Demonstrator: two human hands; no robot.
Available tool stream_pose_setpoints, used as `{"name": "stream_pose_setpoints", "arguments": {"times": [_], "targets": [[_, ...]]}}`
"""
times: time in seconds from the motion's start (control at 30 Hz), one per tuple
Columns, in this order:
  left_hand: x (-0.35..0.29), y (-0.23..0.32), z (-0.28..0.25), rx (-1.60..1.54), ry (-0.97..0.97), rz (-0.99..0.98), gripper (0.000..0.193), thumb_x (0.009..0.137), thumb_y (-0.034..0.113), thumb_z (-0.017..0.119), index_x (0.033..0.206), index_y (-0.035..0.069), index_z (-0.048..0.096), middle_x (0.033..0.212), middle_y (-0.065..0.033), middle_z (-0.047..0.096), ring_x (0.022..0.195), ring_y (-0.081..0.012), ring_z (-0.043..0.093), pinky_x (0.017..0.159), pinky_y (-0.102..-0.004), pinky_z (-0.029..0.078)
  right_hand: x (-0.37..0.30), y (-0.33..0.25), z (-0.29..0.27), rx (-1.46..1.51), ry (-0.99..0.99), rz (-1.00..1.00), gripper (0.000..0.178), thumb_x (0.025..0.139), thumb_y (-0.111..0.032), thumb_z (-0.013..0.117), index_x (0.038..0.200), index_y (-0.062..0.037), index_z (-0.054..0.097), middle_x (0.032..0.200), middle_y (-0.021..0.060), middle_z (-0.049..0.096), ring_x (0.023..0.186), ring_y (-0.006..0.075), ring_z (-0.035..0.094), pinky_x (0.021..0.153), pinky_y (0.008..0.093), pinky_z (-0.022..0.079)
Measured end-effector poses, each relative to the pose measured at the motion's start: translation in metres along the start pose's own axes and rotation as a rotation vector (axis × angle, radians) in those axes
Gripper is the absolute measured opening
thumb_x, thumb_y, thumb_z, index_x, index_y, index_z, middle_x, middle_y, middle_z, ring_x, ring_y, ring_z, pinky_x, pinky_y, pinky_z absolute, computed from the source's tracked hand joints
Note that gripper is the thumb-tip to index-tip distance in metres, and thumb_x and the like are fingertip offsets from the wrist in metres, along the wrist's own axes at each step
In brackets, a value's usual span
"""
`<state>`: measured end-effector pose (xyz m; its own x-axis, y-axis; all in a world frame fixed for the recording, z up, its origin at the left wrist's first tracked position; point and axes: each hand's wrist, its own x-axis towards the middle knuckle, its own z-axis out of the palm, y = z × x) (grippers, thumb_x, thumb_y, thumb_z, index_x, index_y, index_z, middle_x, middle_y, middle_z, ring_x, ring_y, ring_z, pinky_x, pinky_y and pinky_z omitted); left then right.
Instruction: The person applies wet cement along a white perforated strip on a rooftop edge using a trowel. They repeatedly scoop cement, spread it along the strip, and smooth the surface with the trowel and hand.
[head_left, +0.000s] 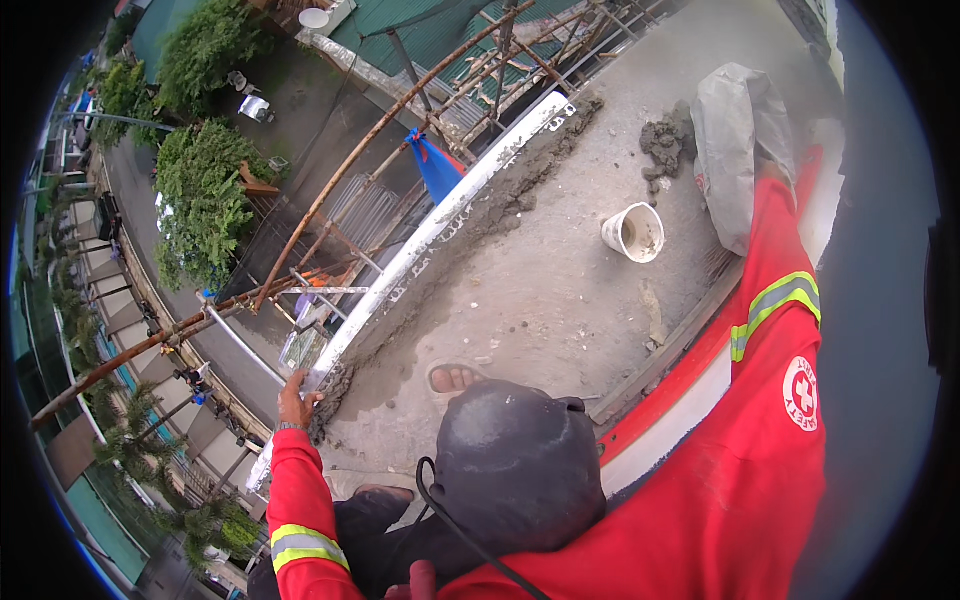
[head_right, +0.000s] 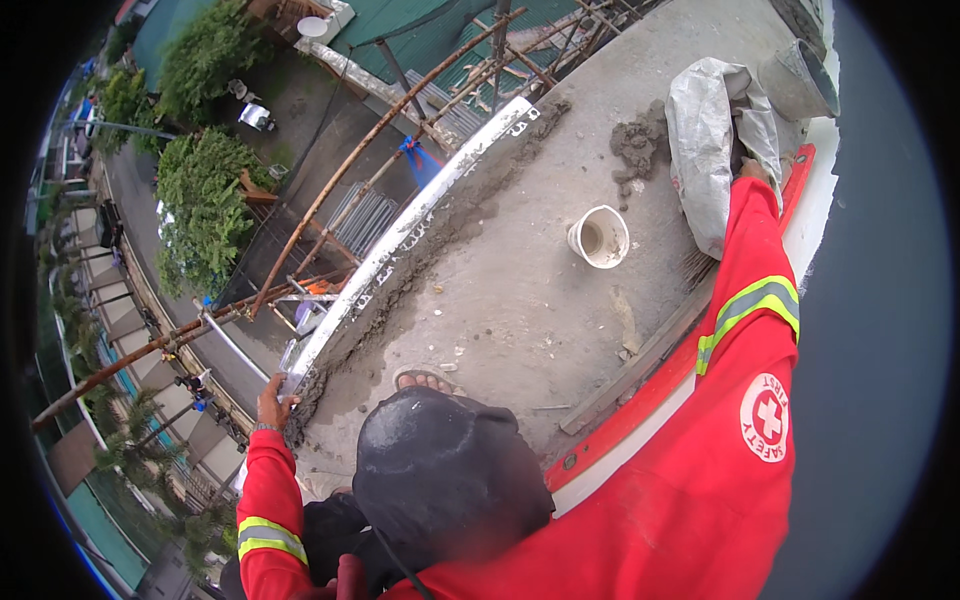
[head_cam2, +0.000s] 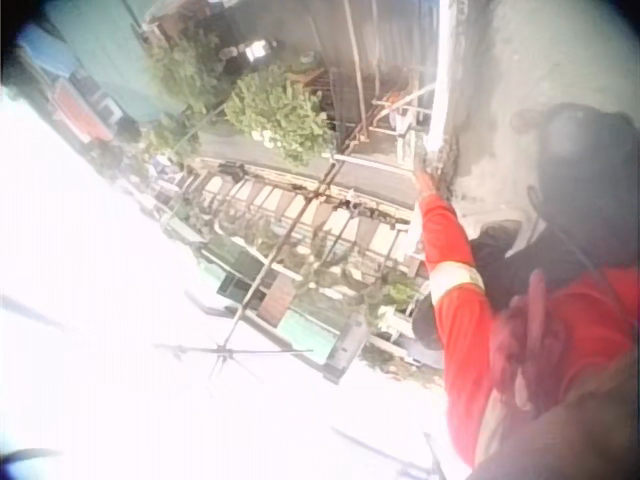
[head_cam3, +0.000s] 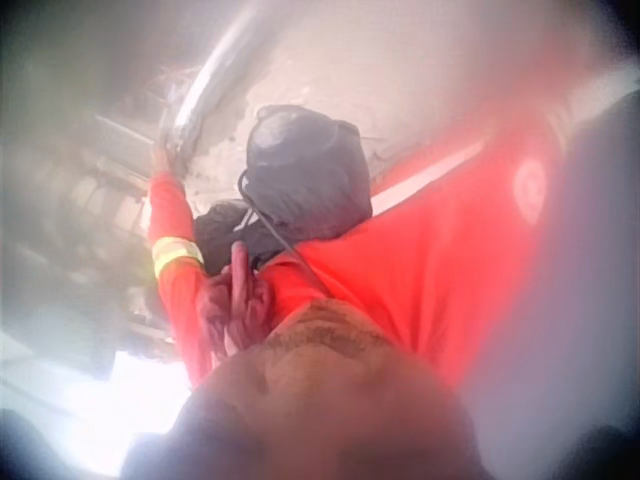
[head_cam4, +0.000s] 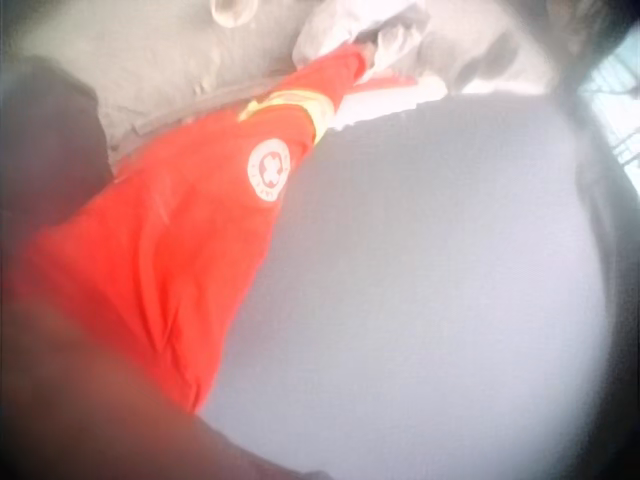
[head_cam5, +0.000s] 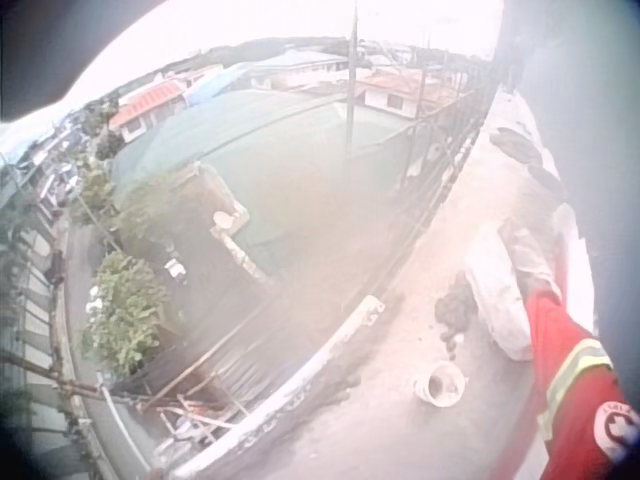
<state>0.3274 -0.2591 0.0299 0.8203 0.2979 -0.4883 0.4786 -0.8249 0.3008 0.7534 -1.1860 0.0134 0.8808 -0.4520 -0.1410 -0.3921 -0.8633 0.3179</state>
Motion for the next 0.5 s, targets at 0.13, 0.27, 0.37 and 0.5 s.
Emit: {"name": "stream_pose_setpoints", "arguments": {"times": [0.13, 0.27, 0.37, 0.5], "targets": [[-0.002, 0.012, -0.006, -0.001, -0.018, -0.010, 0.052, 0.064, 0.006, 0.076, 0.112, 0.008, 0.056, 0.104, -0.0169, 0.064, 0.099, -0.0369, 0.059, 0.084, -0.0416, 0.046, 0.024, 0.013, 0.034, 0.113, 0.007, 0.066, 0.035, 0.079, -0.021, 0.050, 0.109, -0.0078, 0.063, 0.112, 0.0199, 0.060, 0.107, 0.0357, 0.056, 0.091, 0.0397, 0.044], [-0.002, 0.013, -0.005, -0.006, -0.014, -0.003, 0.051, 0.065, 0.006, 0.075, 0.112, 0.007, 0.056, 0.104, -0.0166, 0.064, 0.099, -0.0366, 0.059, 0.085, -0.0412, 0.046, 0.054, 0.034, 0.072, 0.235, 0.009, 0.111, 0.037, 0.081, -0.023, 0.047, 0.111, -0.0054, 0.062, 0.113, 0.0223, 0.059, 0.110, 0.0361, 0.054, 0.092, 0.0380, 0.043], [-0.002, 0.007, -0.003, -0.008, 0.003, 0.023, 0.054, 0.064, 0.010, 0.076, 0.114, 0.012, 0.055, 0.099, -0.0173, 0.064, 0.096, -0.0373, 0.060, 0.083, -0.0424, 0.046, 0.068, 0.044, 0.090, 0.317, 0.028, 0.119, 0.039, 0.082, -0.024, 0.044, 0.112, -0.0037, 0.061, 0.114, 0.0241, 0.059, 0.111, 0.0363, 0.053, 0.093, 0.0367, 0.042], [-0.004, 0.006, -0.002, 0.008, 0.021, -0.004, 0.053, 0.064, 0.008, 0.076, 0.114, 0.010, 0.055, 0.102, -0.0176, 0.064, 0.098, -0.0373, 0.059, 0.084, -0.0421, 0.046, 0.064, 0.042, 0.094, 0.335, 0.020, 0.136, 0.039, 0.083, -0.024, 0.045, 0.112, -0.0025, 0.061, 0.113, 0.0236, 0.059, 0.109, 0.0353, 0.053, 0.091, 0.0360, 0.042]]}}
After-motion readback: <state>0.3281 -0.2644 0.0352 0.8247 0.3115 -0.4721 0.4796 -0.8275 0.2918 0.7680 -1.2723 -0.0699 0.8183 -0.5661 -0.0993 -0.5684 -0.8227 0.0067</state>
